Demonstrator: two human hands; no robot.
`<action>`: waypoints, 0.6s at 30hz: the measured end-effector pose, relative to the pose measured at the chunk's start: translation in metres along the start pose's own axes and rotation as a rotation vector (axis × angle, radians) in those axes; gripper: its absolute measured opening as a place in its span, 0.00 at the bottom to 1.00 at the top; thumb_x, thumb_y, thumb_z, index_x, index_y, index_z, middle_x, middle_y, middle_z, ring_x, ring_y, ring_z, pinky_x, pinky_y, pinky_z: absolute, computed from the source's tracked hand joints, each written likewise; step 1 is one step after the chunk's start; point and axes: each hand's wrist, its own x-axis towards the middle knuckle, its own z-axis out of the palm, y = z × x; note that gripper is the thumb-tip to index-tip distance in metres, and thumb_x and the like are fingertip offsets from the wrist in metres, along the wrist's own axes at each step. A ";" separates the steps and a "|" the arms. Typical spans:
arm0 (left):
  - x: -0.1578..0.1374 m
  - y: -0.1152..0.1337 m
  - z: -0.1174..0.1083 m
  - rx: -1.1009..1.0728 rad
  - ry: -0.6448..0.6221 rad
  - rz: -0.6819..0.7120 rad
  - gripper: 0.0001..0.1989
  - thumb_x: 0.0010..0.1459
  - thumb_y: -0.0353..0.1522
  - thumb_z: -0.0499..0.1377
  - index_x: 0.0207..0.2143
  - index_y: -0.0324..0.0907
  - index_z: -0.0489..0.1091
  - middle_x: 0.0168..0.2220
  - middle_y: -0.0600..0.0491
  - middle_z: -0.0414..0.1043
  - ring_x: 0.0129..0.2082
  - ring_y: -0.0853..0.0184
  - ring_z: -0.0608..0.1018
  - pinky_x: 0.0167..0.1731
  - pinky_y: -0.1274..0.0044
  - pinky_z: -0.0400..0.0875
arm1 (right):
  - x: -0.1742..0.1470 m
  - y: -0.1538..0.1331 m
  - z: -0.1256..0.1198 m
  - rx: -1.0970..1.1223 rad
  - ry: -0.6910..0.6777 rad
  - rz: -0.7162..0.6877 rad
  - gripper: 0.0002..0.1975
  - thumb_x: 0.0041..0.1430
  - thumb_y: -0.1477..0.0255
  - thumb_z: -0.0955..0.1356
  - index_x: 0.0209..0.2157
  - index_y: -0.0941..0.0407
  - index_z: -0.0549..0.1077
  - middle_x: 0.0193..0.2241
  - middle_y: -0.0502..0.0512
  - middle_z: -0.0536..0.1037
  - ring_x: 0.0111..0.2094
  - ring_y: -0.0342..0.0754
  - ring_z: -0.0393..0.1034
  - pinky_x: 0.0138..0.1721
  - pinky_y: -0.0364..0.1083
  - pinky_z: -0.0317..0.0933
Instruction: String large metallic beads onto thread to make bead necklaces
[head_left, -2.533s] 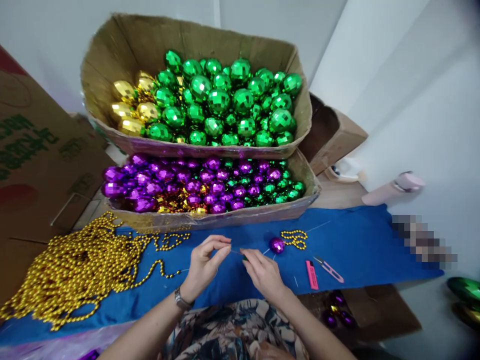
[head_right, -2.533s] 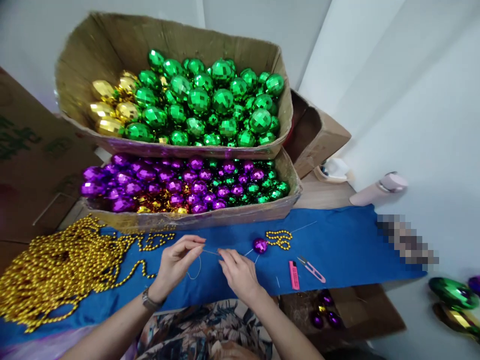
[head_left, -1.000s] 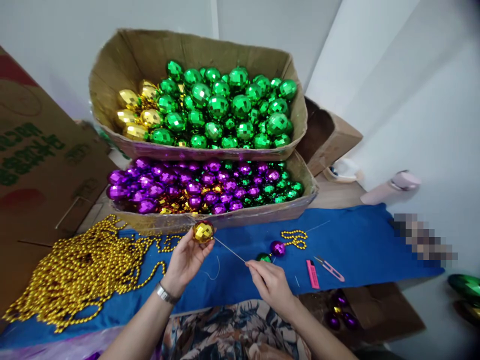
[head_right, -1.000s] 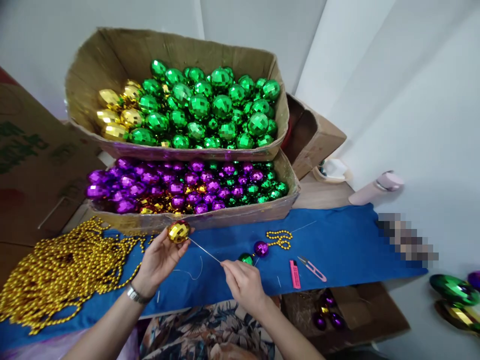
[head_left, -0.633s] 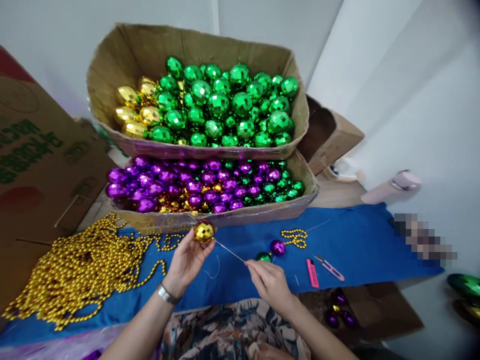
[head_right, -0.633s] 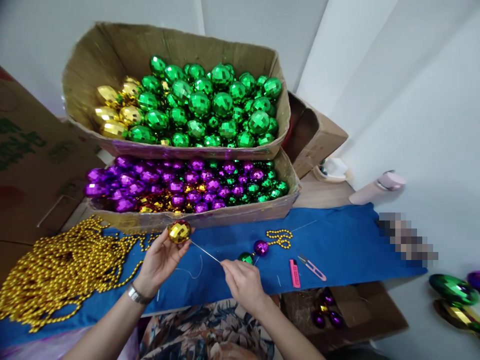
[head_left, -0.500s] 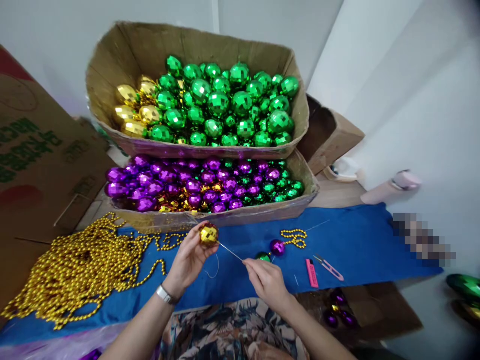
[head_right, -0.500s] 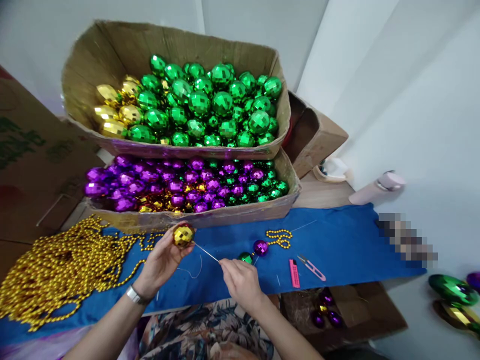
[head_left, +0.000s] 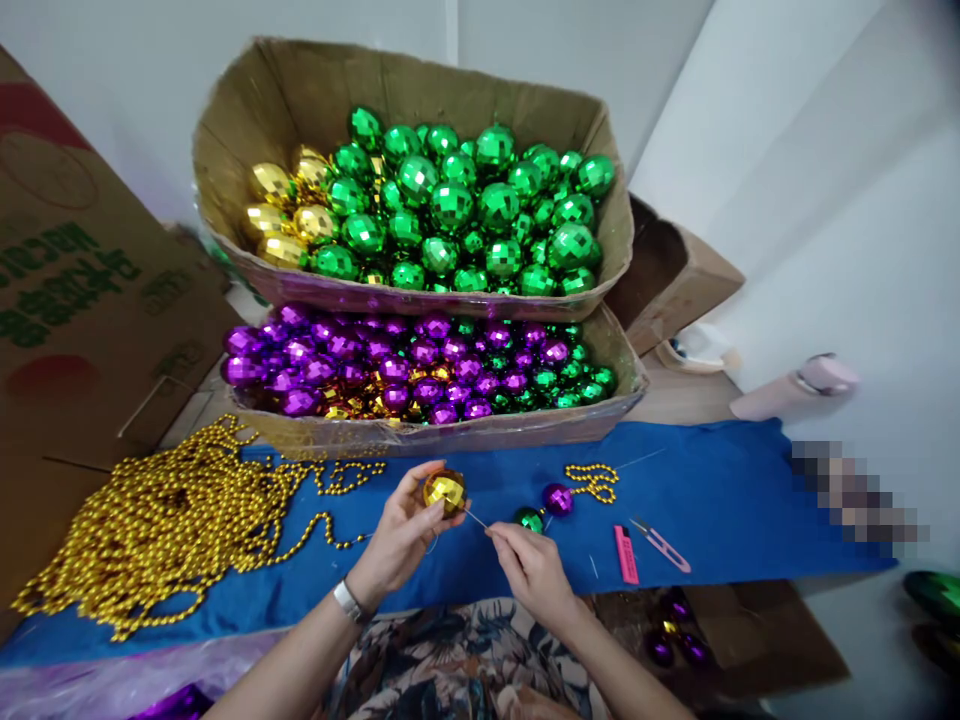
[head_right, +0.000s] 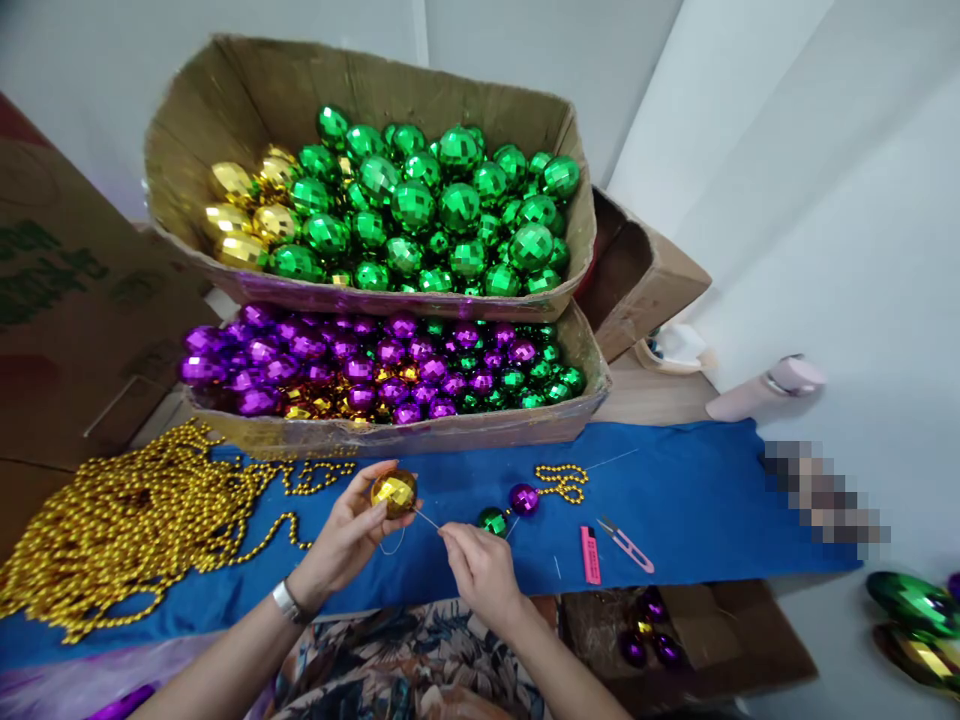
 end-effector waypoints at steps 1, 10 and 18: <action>0.000 -0.001 0.001 0.013 -0.005 0.005 0.25 0.53 0.32 0.65 0.52 0.46 0.64 0.48 0.46 0.71 0.42 0.58 0.78 0.42 0.68 0.74 | 0.000 -0.001 0.000 0.003 0.003 -0.001 0.10 0.66 0.76 0.60 0.44 0.55 0.71 0.38 0.55 0.79 0.38 0.45 0.75 0.39 0.42 0.66; -0.001 -0.006 -0.038 0.649 -0.066 0.067 0.24 0.56 0.41 0.60 0.54 0.45 0.65 0.53 0.44 0.70 0.48 0.57 0.75 0.42 0.71 0.73 | 0.000 0.004 -0.005 -0.019 0.026 -0.006 0.09 0.66 0.76 0.60 0.42 0.56 0.71 0.35 0.55 0.79 0.35 0.45 0.74 0.36 0.42 0.65; 0.031 -0.010 -0.152 1.393 0.472 0.188 0.11 0.56 0.34 0.54 0.38 0.40 0.73 0.37 0.44 0.76 0.39 0.57 0.76 0.43 0.67 0.69 | -0.004 0.010 0.003 -0.085 0.003 -0.035 0.09 0.66 0.76 0.60 0.42 0.56 0.71 0.33 0.54 0.78 0.32 0.45 0.74 0.34 0.42 0.65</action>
